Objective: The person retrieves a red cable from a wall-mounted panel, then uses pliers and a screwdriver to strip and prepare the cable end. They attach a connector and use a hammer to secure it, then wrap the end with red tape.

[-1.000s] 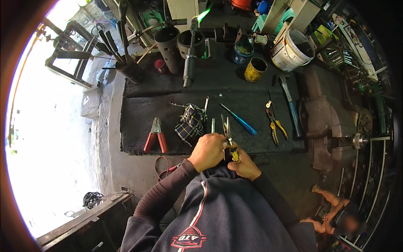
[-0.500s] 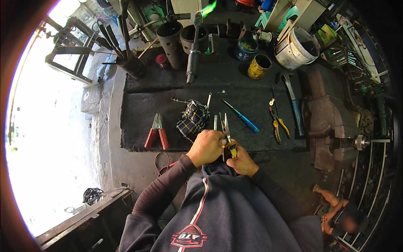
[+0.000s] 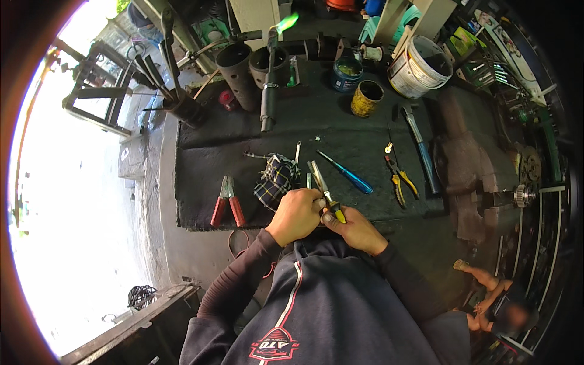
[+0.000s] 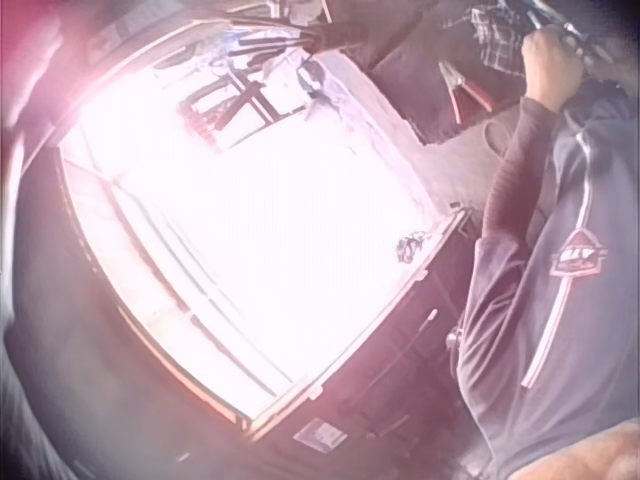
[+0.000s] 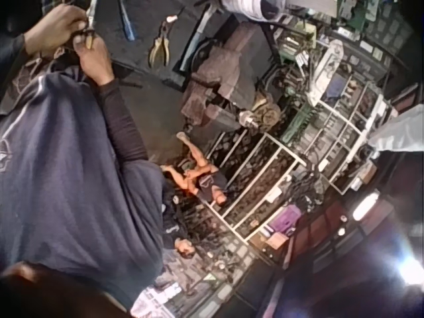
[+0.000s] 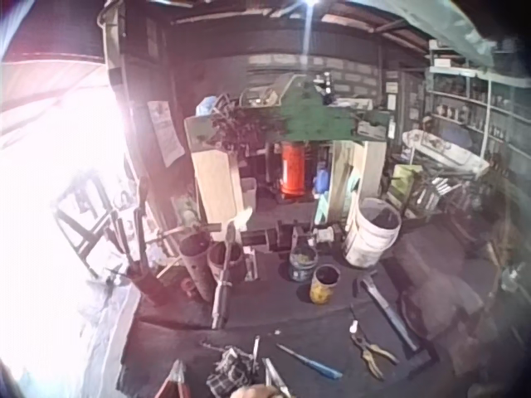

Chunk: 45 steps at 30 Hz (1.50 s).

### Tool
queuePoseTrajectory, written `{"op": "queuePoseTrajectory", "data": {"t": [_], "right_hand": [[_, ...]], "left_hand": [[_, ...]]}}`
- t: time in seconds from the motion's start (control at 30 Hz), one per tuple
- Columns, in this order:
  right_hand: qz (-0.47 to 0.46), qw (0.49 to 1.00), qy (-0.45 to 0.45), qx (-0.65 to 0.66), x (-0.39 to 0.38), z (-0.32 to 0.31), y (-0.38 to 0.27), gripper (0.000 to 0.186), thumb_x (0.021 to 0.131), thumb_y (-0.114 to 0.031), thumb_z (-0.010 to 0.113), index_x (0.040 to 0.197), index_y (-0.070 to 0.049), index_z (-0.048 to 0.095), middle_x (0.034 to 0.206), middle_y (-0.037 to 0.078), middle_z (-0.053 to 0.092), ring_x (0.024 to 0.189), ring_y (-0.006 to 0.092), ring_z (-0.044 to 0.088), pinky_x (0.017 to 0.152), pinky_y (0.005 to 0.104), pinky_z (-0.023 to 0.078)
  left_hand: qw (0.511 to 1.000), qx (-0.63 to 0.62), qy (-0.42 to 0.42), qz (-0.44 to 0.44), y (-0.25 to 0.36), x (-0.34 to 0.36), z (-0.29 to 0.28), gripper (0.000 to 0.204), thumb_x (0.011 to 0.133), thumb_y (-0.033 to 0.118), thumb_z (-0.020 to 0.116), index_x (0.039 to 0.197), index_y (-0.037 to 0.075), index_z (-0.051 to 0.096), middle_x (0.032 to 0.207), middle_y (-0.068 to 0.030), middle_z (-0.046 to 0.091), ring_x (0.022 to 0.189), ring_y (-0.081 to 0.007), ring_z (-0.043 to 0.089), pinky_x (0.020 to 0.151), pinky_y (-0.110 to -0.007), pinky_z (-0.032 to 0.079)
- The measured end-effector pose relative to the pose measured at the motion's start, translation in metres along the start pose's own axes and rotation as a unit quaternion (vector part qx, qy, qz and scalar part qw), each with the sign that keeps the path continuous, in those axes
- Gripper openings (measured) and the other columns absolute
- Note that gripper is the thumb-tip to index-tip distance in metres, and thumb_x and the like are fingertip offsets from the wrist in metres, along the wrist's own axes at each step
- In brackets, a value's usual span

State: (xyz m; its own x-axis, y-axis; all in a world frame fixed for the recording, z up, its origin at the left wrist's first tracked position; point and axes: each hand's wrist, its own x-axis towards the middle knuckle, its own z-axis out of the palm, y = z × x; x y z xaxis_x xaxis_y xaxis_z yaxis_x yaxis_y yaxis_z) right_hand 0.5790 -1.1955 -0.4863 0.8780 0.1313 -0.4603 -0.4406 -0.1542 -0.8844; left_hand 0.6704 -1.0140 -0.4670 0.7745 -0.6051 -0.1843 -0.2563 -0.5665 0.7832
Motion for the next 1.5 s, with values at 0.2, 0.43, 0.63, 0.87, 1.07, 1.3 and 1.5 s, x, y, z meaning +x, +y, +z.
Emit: {"op": "queuePoseTrajectory", "data": {"t": [0.2,0.43,0.63,0.87,1.07,1.3,1.5], "right_hand": [[-0.079,0.969,0.162,-0.171,-0.035,-0.029,-0.003,0.039,0.103,-0.037,0.066,0.112,0.001,0.067,0.114,0.019,0.064,0.107,0.0382,0.066,0.091,0.0439,0.052],[-0.103,0.943,0.164,-0.269,-0.087,-0.022,-0.011,0.043,0.100,-0.031,0.074,0.119,0.007,0.065,0.124,0.020,0.062,0.107,0.0420,0.067,0.092,0.0476,0.055],[-0.124,0.931,0.149,-0.309,-0.089,-0.016,-0.006,0.045,0.097,-0.031,0.076,0.118,0.008,0.067,0.134,0.022,0.063,0.116,0.0407,0.067,0.099,0.0462,0.055],[-0.158,0.920,0.164,-0.320,-0.088,-0.017,-0.001,0.042,0.097,-0.031,0.076,0.114,0.006,0.067,0.126,0.020,0.063,0.111,0.0390,0.067,0.094,0.0462,0.055],[-0.174,0.923,0.158,-0.305,-0.088,-0.016,0.003,0.032,0.094,-0.022,0.076,0.111,0.002,0.064,0.107,0.014,0.064,0.097,0.0363,0.069,0.081,0.0462,0.057],[-0.097,0.955,0.203,-0.195,-0.078,-0.009,0.015,0.039,0.083,-0.004,0.065,0.121,-0.003,0.057,0.096,0.020,0.070,0.089,0.0459,0.070,0.077,0.0523,0.055],[-0.037,0.969,0.186,-0.155,-0.040,0.009,0.058,0.024,0.083,0.000,0.061,0.106,-0.003,0.057,0.087,0.023,0.068,0.088,0.0502,0.066,0.076,0.0517,0.052]], "left_hand": [[0.983,-0.179,-0.017,-0.030,-0.003,-0.010,-0.015,0.021,0.101,0.012,0.065,0.113,-0.003,0.075,0.090,-0.0134,0.074,0.075,-0.0258,0.068,0.070,-0.037,0.054],[0.912,-0.388,-0.079,-0.108,0.018,-0.021,-0.042,0.022,0.110,0.012,0.059,0.116,-0.006,0.072,0.083,0.0027,0.059,0.069,-0.0040,0.050,0.064,-0.021,0.044],[0.893,-0.431,-0.062,-0.117,0.021,-0.022,-0.036,0.026,0.110,0.012,0.058,0.125,-0.006,0.068,0.087,0.0003,0.060,0.072,-0.0057,0.051,0.065,-0.022,0.044],[0.902,-0.415,-0.053,-0.102,0.024,-0.025,-0.031,0.029,0.111,0.016,0.059,0.126,-0.007,0.068,0.084,0.0023,0.060,0.069,-0.0044,0.051,0.062,-0.022,0.045],[0.904,-0.404,-0.060,-0.126,0.030,-0.029,-0.034,0.028,0.110,0.011,0.059,0.129,-0.008,0.068,0.087,-0.0003,0.062,0.069,-0.0054,0.052,0.062,-0.022,0.044],[0.921,-0.363,-0.052,-0.134,0.037,-0.030,-0.029,0.025,0.107,0.012,0.063,0.121,-0.006,0.073,0.076,0.0026,0.060,0.064,-0.0049,0.051,0.057,-0.024,0.044],[0.965,-0.244,-0.004,-0.098,0.016,-0.001,-0.011,0.023,0.102,0.014,0.067,0.112,-0.004,0.077,0.072,0.0000,0.063,0.063,-0.0065,0.054,0.057,-0.027,0.045]]}}
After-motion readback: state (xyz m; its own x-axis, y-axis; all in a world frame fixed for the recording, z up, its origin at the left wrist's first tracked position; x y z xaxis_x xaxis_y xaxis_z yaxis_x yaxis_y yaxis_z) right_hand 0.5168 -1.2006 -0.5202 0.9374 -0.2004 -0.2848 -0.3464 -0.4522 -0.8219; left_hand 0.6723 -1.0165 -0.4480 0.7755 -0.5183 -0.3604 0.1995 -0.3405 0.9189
